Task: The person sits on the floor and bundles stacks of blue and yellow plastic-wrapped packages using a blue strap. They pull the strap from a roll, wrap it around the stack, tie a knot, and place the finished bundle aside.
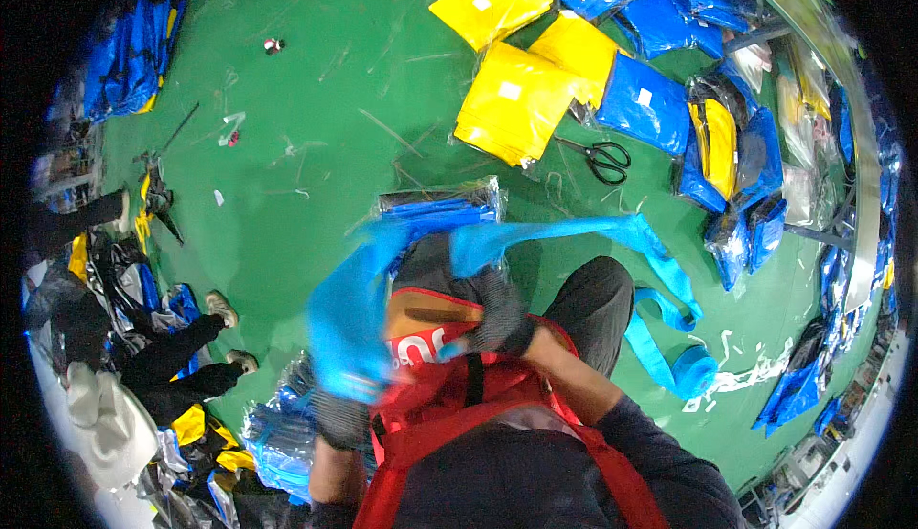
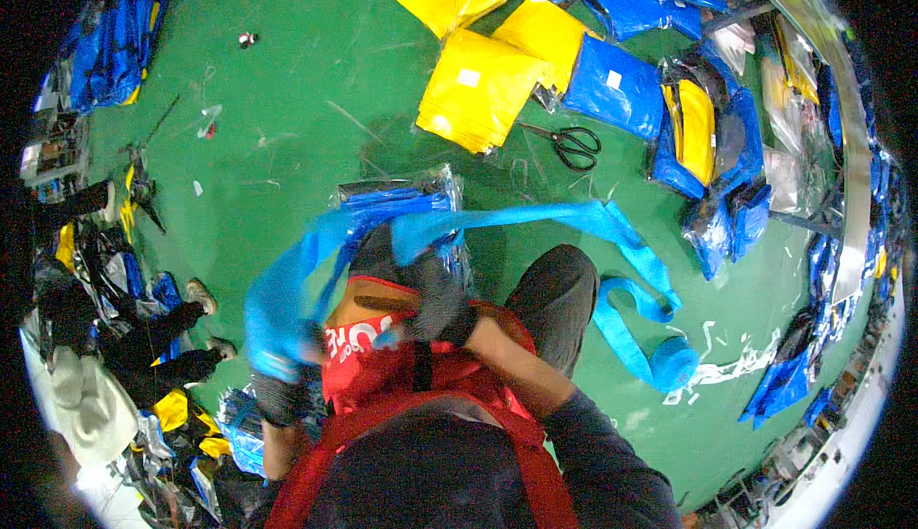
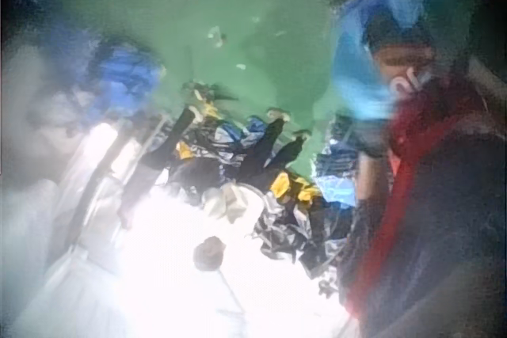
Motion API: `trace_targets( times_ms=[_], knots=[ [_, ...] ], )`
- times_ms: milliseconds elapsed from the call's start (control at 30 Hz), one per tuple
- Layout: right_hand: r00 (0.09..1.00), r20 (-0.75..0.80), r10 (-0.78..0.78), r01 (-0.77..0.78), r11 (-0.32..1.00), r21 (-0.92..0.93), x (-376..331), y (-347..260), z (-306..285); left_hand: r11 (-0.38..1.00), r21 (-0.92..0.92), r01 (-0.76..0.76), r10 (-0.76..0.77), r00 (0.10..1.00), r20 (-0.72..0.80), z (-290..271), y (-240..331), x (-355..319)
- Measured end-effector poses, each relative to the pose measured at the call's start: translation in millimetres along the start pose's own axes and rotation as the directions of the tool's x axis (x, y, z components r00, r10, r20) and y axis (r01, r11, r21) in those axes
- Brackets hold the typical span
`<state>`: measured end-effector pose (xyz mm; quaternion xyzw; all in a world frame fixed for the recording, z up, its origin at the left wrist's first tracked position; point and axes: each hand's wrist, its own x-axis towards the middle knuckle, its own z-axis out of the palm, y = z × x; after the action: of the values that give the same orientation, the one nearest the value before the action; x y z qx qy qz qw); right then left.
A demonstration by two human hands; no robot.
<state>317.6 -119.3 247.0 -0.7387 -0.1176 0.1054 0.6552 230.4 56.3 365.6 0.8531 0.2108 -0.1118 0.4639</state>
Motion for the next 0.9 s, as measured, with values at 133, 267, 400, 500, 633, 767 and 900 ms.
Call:
trace_targets(
  times_ms=[133, 267, 400, 500, 633, 767, 900],
  knots=[
    [0.681, 0.394, 0.617, -0.702, 0.397, 0.591, 9, -53, 9, 0.897, -0.198, -0.395, 0.438, 0.742, 0.508, 43, 62, 2],
    [0.937, 0.257, 0.235, -0.331, 0.375, 0.866, -3, -18, -31, 0.946, -0.127, -0.300, 0.305, 0.952, 0.022, 44, 38, 54],
    [0.949, 0.078, 0.305, -0.270, 0.916, -0.296, -25, 17, -19, 0.965, -0.231, -0.120, 0.167, 0.967, 0.194, 82, -11, 107],
    [0.927, 0.067, 0.368, -0.240, 0.450, 0.860, -31, 35, -2, 0.901, -0.430, 0.059, 0.072, 0.957, 0.283, 92, -22, 112],
    [0.779, 0.463, 0.424, -0.374, -0.278, 0.884, -19, 53, 14, 0.806, -0.560, -0.192, 0.236, 0.972, 0.006, 85, -8, 76],
    [0.934, 0.356, 0.033, -0.346, 0.328, 0.879, 41, 78, -13, 0.863, -0.464, -0.201, 0.443, 0.744, 0.501, 77, -13, 22],
    [0.880, -0.441, -0.177, 0.095, 0.975, -0.203, 69, 134, -204, 0.998, -0.008, 0.067, -0.041, 0.697, 0.716, 51, -46, -1]
  ],
)
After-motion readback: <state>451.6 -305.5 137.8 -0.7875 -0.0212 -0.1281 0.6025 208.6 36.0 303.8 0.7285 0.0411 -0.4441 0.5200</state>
